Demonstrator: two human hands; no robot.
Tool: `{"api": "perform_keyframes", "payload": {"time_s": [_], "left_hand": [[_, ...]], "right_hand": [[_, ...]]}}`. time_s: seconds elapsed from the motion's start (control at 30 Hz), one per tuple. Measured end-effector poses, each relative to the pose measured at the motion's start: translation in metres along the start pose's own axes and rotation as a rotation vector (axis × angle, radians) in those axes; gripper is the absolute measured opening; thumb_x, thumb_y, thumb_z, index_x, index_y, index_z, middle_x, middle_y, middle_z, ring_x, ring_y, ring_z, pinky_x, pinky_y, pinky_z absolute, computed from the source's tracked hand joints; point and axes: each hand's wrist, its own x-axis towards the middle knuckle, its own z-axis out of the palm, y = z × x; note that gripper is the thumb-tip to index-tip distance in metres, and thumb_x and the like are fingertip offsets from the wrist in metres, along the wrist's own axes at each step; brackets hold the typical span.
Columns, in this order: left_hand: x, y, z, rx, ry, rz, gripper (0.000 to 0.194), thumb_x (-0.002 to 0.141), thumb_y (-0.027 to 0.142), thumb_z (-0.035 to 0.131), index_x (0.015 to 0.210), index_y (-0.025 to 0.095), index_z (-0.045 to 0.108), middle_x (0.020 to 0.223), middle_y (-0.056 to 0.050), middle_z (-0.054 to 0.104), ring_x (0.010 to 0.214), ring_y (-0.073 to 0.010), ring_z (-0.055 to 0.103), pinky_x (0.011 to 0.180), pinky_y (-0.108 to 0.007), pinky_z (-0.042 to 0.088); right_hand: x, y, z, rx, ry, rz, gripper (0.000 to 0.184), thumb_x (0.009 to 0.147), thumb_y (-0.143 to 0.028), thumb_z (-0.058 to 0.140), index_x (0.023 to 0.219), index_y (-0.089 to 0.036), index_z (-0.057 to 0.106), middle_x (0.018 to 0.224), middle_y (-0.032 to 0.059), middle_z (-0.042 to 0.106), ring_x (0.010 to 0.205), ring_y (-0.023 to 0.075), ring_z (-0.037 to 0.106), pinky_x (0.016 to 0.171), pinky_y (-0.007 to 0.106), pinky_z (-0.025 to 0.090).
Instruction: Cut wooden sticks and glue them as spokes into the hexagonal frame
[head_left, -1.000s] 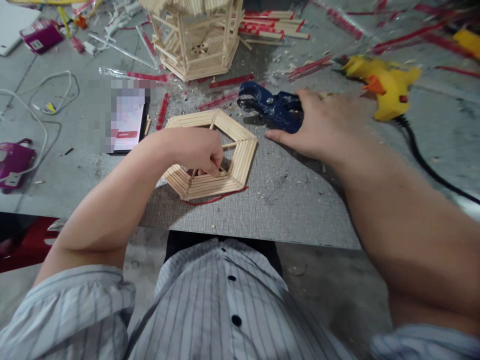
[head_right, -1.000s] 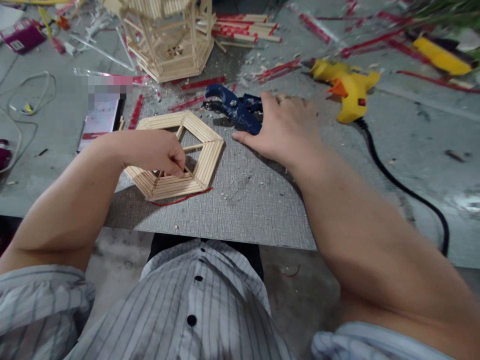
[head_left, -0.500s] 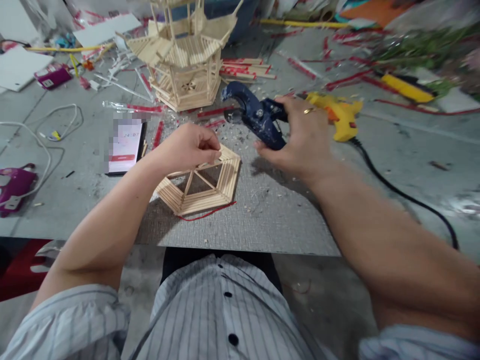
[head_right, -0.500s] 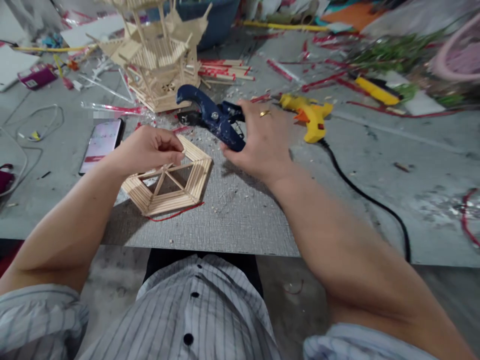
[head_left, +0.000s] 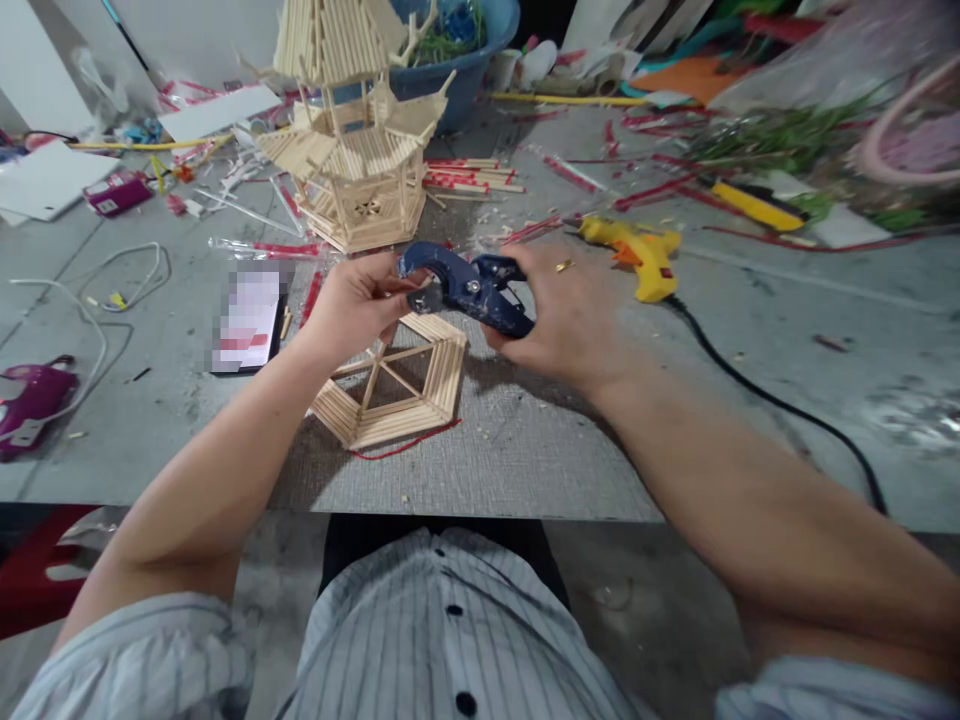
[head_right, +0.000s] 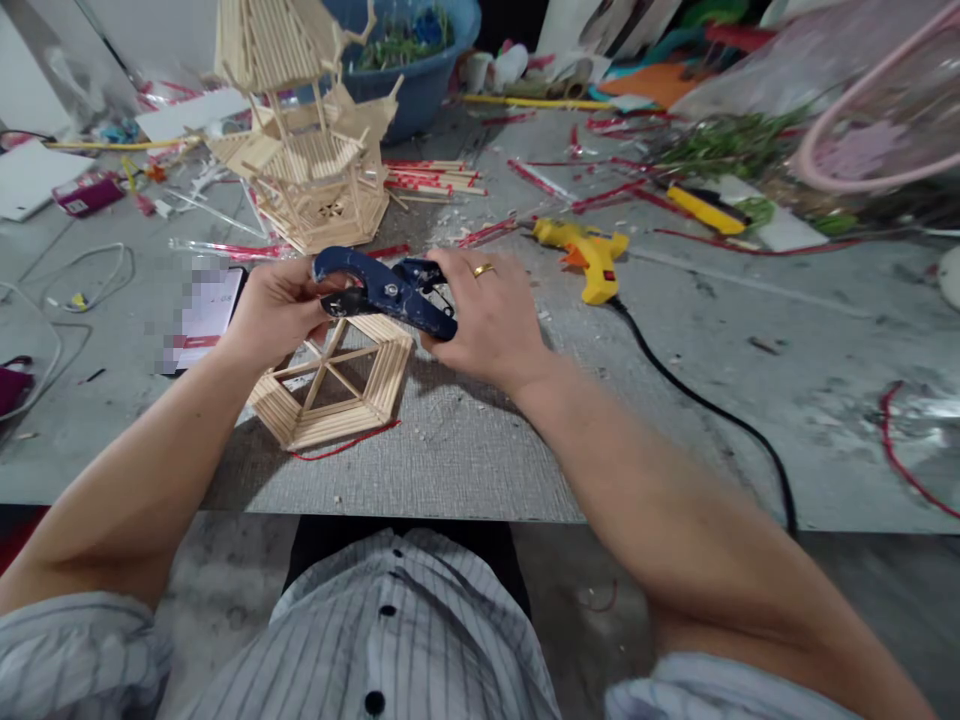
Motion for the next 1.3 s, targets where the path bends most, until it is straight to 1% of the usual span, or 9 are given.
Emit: {"api": "perform_keyframes", "payload": {"time_s": [0.1, 0.3, 0.5, 0.63, 0.73, 0.9, 1.13, 1.3], "left_hand": [[0.000, 0.001, 0.001, -0.018, 0.009, -0.016, 0.008, 0.077, 0.009, 0.065, 0.074, 0.017, 0.064, 0.053, 0.007, 0.055, 0.036, -0.0021, 0.042, 0.038, -0.017, 0.034], [0.000, 0.003, 0.000, 0.013, 0.038, -0.032, 0.022, 0.077, 0.010, 0.070, 0.060, 0.016, 0.058, 0.046, 0.007, 0.047, 0.038, -0.0021, 0.044, 0.038, -0.015, 0.033], [0.000, 0.003, 0.001, -0.015, 0.061, -0.055, 0.011, 0.074, 0.007, 0.069, 0.067, 0.015, 0.065, 0.051, 0.006, 0.052, 0.042, -0.0022, 0.044, 0.040, -0.014, 0.036], [-0.001, 0.004, 0.001, -0.001, 0.049, -0.034, 0.011, 0.072, 0.005, 0.066, 0.068, 0.016, 0.069, 0.049, 0.007, 0.051, 0.042, -0.0019, 0.043, 0.040, -0.013, 0.035], [-0.001, 0.003, 0.001, -0.027, 0.037, -0.008, 0.011, 0.071, 0.007, 0.065, 0.064, 0.015, 0.068, 0.050, 0.006, 0.053, 0.040, -0.0015, 0.043, 0.039, -0.013, 0.034], [0.001, -0.005, 0.000, -0.068, 0.016, 0.055, 0.008, 0.069, 0.015, 0.070, 0.061, 0.015, 0.067, 0.046, 0.006, 0.049, 0.039, -0.0024, 0.044, 0.037, -0.014, 0.033], [0.002, -0.013, 0.000, -0.074, 0.004, 0.105, 0.019, 0.072, 0.026, 0.075, 0.059, 0.016, 0.064, 0.043, 0.006, 0.044, 0.038, -0.0033, 0.042, 0.037, -0.015, 0.029], [0.002, -0.013, -0.001, -0.066, -0.015, 0.128, 0.031, 0.071, 0.041, 0.078, 0.059, 0.017, 0.063, 0.043, 0.006, 0.045, 0.038, -0.0035, 0.040, 0.037, -0.017, 0.028]], "right_hand": [[-0.001, 0.003, 0.003, -0.010, 0.032, -0.027, 0.067, 0.074, -0.037, 0.061, 0.136, -0.016, 0.047, 0.128, 0.0187, 0.063, 0.118, 0.0380, 0.060, 0.098, 0.054, 0.045], [-0.001, -0.001, 0.000, 0.001, 0.007, -0.017, 0.065, 0.077, -0.035, 0.060, 0.138, -0.017, 0.048, 0.129, 0.0182, 0.063, 0.119, 0.0373, 0.059, 0.099, 0.054, 0.044], [-0.001, -0.001, -0.001, 0.005, -0.041, -0.003, 0.067, 0.077, -0.038, 0.064, 0.139, -0.017, 0.048, 0.127, 0.0186, 0.063, 0.119, 0.0395, 0.058, 0.098, 0.056, 0.043], [-0.001, -0.003, -0.002, -0.017, -0.062, 0.012, 0.065, 0.078, -0.039, 0.063, 0.138, -0.018, 0.049, 0.126, 0.0183, 0.064, 0.115, 0.0388, 0.060, 0.096, 0.055, 0.044], [0.001, -0.004, -0.004, -0.026, -0.089, 0.019, 0.062, 0.079, -0.039, 0.061, 0.136, -0.016, 0.050, 0.120, 0.0189, 0.066, 0.112, 0.0389, 0.061, 0.095, 0.055, 0.044], [0.001, -0.003, -0.005, -0.010, -0.122, 0.037, 0.059, 0.079, -0.038, 0.061, 0.134, -0.016, 0.053, 0.113, 0.0177, 0.066, 0.107, 0.0375, 0.062, 0.091, 0.052, 0.046], [0.000, -0.002, -0.003, 0.018, -0.131, 0.050, 0.058, 0.076, -0.036, 0.064, 0.130, -0.018, 0.055, 0.110, 0.0156, 0.068, 0.097, 0.0341, 0.064, 0.083, 0.048, 0.047], [0.000, -0.003, -0.002, 0.027, -0.143, 0.063, 0.059, 0.075, -0.037, 0.065, 0.130, -0.017, 0.057, 0.108, 0.0157, 0.068, 0.097, 0.0355, 0.065, 0.081, 0.047, 0.047]]}}
